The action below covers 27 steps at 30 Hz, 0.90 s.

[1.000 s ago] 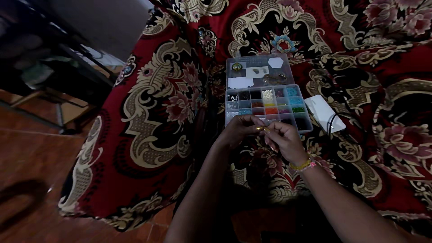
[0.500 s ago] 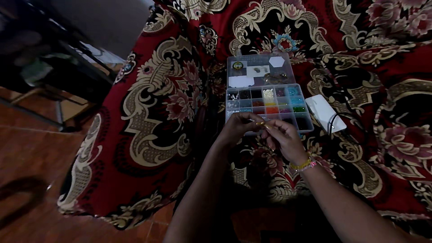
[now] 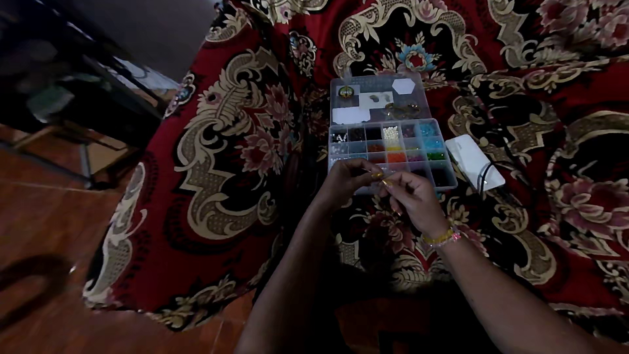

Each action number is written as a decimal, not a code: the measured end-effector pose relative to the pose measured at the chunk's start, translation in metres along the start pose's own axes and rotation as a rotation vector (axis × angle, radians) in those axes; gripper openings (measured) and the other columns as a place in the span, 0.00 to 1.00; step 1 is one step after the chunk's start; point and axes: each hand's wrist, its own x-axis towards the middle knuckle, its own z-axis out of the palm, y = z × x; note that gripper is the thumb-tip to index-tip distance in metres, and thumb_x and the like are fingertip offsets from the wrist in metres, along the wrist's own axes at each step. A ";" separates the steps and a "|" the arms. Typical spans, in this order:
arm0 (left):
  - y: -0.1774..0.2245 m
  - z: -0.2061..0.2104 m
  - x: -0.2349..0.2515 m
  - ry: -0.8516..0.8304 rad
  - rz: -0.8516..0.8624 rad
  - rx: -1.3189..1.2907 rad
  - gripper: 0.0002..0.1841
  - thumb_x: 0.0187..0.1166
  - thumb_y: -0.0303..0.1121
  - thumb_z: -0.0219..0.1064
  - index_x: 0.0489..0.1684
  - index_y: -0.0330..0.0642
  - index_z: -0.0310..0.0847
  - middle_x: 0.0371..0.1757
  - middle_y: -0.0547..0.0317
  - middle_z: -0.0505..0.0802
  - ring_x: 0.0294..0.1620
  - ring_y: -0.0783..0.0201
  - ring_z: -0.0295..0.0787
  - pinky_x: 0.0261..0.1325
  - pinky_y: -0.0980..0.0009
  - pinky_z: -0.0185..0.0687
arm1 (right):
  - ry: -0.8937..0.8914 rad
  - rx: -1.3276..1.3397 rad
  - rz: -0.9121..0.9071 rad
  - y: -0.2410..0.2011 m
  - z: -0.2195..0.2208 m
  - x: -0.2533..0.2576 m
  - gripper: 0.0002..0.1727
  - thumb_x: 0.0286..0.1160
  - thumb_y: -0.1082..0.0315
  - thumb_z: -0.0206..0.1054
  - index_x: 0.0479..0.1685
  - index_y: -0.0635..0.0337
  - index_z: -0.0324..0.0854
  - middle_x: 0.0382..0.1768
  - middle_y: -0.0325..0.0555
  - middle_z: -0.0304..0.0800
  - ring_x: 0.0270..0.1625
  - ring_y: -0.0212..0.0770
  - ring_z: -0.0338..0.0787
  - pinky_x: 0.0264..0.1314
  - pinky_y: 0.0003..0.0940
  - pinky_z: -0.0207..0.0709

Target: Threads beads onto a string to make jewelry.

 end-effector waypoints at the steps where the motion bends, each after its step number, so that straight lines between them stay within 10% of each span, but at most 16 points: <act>1: 0.000 -0.002 0.000 0.034 0.018 0.099 0.04 0.77 0.22 0.69 0.43 0.34 0.88 0.41 0.60 0.93 0.40 0.72 0.89 0.50 0.72 0.87 | 0.002 -0.003 -0.001 0.000 0.000 0.000 0.08 0.82 0.71 0.61 0.42 0.63 0.86 0.32 0.35 0.93 0.19 0.22 0.80 0.22 0.17 0.76; 8: 0.007 -0.013 -0.008 0.095 0.080 0.930 0.04 0.71 0.24 0.77 0.38 0.41 0.95 0.41 0.49 0.93 0.46 0.50 0.91 0.57 0.48 0.85 | 0.006 -0.051 -0.010 -0.001 0.001 -0.002 0.08 0.80 0.71 0.63 0.40 0.62 0.87 0.30 0.35 0.93 0.22 0.22 0.83 0.25 0.16 0.77; 27: -0.004 -0.001 -0.001 0.034 0.067 1.114 0.04 0.72 0.27 0.76 0.38 0.39 0.94 0.42 0.44 0.93 0.52 0.42 0.88 0.58 0.40 0.76 | -0.010 -0.119 -0.033 -0.002 0.002 -0.002 0.07 0.79 0.71 0.64 0.40 0.63 0.87 0.28 0.33 0.92 0.23 0.21 0.84 0.25 0.16 0.78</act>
